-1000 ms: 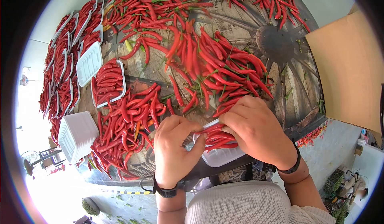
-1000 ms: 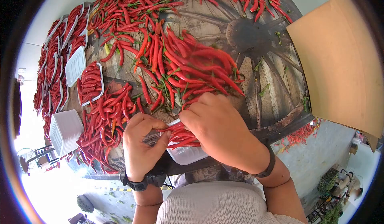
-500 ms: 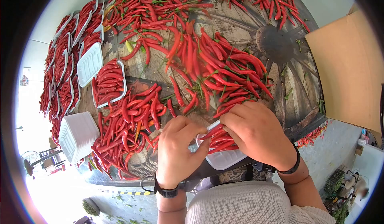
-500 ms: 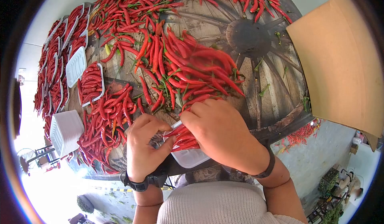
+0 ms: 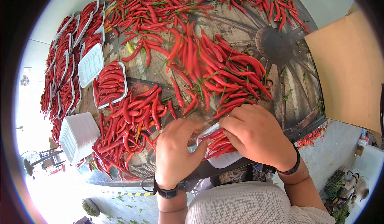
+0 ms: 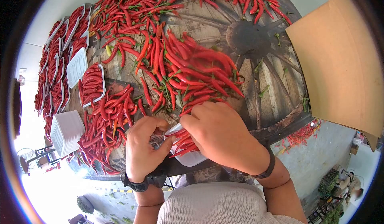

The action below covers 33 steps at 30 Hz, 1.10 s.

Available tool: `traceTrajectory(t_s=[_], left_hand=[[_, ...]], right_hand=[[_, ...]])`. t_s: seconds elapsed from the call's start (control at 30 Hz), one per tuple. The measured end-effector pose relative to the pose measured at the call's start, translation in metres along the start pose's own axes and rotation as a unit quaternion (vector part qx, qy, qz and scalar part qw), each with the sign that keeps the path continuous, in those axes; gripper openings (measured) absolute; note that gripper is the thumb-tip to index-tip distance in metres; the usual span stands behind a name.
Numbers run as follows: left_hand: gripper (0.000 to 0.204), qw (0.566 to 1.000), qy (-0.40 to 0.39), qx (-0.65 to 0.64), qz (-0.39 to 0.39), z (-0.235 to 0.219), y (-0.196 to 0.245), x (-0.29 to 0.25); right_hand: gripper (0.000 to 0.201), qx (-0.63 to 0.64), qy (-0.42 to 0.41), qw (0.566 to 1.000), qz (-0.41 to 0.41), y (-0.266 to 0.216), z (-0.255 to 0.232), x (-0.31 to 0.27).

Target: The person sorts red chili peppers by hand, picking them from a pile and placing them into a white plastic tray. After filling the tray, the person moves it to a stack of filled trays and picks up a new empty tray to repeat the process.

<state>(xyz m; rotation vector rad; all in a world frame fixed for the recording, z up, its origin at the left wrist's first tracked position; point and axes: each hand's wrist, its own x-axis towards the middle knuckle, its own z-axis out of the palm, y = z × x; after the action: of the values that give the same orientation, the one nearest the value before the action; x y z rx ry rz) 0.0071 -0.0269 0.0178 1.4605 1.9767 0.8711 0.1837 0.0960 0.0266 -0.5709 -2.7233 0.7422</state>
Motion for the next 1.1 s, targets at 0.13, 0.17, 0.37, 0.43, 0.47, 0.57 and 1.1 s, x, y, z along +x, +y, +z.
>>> traceTrajectory(t_s=[0.13, 0.17, 0.37, 0.43, 0.47, 0.57, 1.1], left_hand=[[0.028, 1.0, -0.01, -0.009, -0.003, 0.0, -0.002, -0.001], [0.029, 1.0, -0.013, -0.003, -0.001, 0.0, -0.002, -0.001], [0.034, 1.0, -0.002, 0.009, -0.015, -0.002, 0.005, 0.001], [0.033, 1.0, 0.005, 0.016, -0.009, -0.001, 0.004, 0.001], [0.03, 1.0, 0.007, 0.015, -0.005, 0.0, 0.001, 0.0], [0.028, 1.0, 0.019, 0.01, -0.001, 0.001, 0.0, 0.0], [0.032, 0.998, 0.066, 0.014, -0.013, 0.0, 0.006, 0.002]], right_hand=[[0.018, -0.001, 0.021, 1.0, -0.008, 0.0, 0.001, 0.001], [0.017, 0.0, 0.019, 1.0, -0.006, 0.0, 0.001, 0.001], [0.016, 0.011, 0.022, 1.0, 0.001, -0.002, 0.002, 0.001], [0.016, 0.006, 0.036, 0.999, -0.013, -0.001, 0.006, 0.001], [0.017, 0.007, 0.038, 0.999, -0.014, -0.001, 0.007, 0.001], [0.017, 0.007, 0.047, 0.999, -0.012, -0.001, 0.008, 0.001], [0.019, -0.005, 0.141, 0.989, 0.052, 0.02, -0.015, -0.006]])
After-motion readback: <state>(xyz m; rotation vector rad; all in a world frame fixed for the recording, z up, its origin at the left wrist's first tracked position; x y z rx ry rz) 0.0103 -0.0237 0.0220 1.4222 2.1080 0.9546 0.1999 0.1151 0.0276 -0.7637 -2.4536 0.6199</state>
